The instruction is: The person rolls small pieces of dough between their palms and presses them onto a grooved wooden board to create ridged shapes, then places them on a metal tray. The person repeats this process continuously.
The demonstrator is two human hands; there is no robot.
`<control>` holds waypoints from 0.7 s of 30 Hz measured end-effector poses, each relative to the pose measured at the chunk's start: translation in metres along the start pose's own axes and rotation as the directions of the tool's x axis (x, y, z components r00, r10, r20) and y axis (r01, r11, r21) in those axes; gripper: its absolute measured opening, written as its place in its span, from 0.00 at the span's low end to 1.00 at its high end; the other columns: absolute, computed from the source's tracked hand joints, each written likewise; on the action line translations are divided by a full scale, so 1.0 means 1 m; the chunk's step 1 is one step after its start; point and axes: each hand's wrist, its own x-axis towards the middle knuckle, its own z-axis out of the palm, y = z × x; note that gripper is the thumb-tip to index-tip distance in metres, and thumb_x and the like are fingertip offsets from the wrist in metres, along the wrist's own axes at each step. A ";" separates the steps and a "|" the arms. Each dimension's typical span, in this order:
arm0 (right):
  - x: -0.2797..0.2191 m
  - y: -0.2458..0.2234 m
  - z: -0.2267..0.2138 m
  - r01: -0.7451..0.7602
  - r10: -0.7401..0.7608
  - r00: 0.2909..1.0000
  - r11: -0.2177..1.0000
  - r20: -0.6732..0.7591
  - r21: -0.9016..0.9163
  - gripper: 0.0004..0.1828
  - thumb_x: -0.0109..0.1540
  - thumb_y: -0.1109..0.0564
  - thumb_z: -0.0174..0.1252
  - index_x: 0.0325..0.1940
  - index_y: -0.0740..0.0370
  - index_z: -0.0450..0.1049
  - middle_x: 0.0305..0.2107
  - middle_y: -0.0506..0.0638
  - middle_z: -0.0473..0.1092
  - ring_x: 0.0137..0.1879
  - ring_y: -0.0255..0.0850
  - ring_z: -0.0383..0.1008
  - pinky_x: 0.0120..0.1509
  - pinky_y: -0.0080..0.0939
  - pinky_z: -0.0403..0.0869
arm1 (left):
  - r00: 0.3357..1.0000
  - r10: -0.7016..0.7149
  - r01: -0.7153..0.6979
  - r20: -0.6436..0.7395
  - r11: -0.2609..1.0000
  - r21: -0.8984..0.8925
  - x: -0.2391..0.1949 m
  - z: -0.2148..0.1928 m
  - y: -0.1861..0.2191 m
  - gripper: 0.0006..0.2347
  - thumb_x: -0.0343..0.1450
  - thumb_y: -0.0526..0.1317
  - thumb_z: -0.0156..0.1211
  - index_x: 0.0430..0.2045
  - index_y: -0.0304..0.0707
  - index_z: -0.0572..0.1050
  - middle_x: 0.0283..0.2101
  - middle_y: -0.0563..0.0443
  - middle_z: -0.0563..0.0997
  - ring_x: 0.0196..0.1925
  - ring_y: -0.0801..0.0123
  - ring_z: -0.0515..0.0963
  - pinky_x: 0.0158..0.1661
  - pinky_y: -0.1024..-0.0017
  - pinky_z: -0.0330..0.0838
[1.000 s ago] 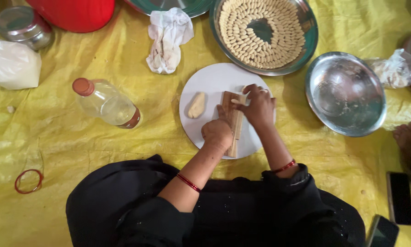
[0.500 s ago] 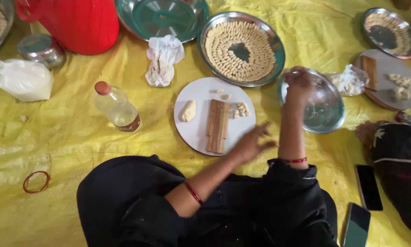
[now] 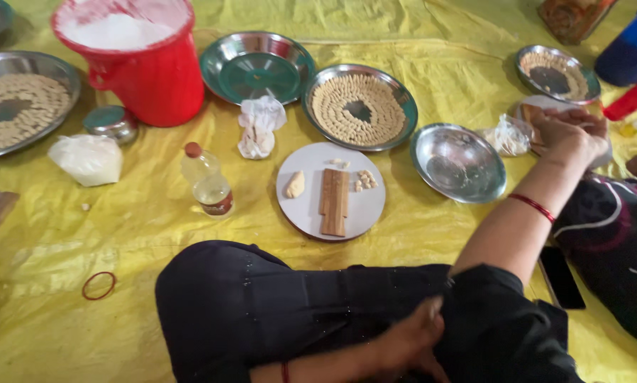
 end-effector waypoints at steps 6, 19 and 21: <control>0.026 0.020 -0.042 0.318 -0.189 0.925 0.860 0.331 -0.399 0.17 0.58 0.52 0.53 0.15 0.50 0.60 0.13 0.44 0.59 0.24 0.39 0.57 0.39 0.51 0.57 | 0.971 0.116 -0.212 0.209 0.821 0.530 -0.064 0.040 0.056 0.41 0.77 0.43 0.56 0.84 0.44 0.36 0.37 0.29 0.77 0.33 0.58 0.77 0.40 0.63 0.77; -0.137 -0.170 -0.265 0.333 -0.005 0.930 0.437 0.368 -0.836 0.06 0.65 0.51 0.62 0.42 0.44 0.71 0.32 0.38 0.67 0.42 0.33 0.70 0.55 0.51 0.66 | 0.801 0.576 -0.517 -0.165 0.803 0.296 -0.234 -0.068 0.060 0.27 0.75 0.47 0.63 0.65 0.26 0.66 0.44 0.35 0.84 0.43 0.58 0.84 0.44 0.66 0.79; -0.155 -0.240 -0.258 0.412 -0.157 0.911 0.388 0.382 -0.824 0.06 0.65 0.51 0.61 0.43 0.45 0.71 0.33 0.39 0.67 0.43 0.34 0.70 0.56 0.52 0.66 | 0.697 0.688 -0.608 -0.203 0.717 0.340 -0.276 -0.094 0.036 0.33 0.73 0.56 0.61 0.63 0.22 0.67 0.42 0.33 0.84 0.39 0.56 0.86 0.40 0.64 0.81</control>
